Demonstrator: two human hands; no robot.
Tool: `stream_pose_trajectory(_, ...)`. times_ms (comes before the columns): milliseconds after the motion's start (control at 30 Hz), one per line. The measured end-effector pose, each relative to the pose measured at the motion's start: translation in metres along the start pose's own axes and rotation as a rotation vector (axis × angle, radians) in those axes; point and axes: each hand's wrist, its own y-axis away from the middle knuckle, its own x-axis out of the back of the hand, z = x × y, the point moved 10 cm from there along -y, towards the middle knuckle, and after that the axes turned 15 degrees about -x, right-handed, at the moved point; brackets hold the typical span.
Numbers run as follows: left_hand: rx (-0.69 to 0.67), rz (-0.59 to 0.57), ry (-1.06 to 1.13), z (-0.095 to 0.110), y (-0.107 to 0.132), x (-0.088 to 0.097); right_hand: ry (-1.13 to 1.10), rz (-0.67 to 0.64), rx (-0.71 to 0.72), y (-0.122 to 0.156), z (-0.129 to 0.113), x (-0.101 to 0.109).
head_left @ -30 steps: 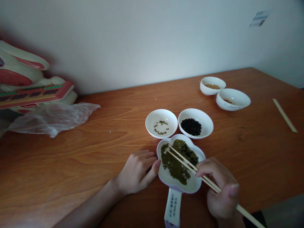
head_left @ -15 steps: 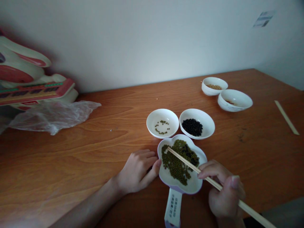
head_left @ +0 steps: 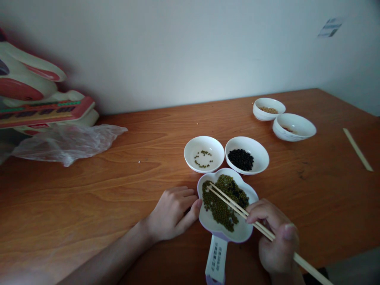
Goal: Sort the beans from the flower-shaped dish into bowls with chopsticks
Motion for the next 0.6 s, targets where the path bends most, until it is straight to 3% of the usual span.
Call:
stream_pose_trajectory(300, 0.0, -0.002, -0.006, 0.0, 0.001, 0.0, -0.016, 0.021, -0.015, 0.007, 0.007, 0.007)
stream_pose_trajectory(600, -0.002, -0.007, -0.014, 0.0, 0.001, 0.0, 0.022, 0.053, 0.006, -0.001, -0.009, 0.002)
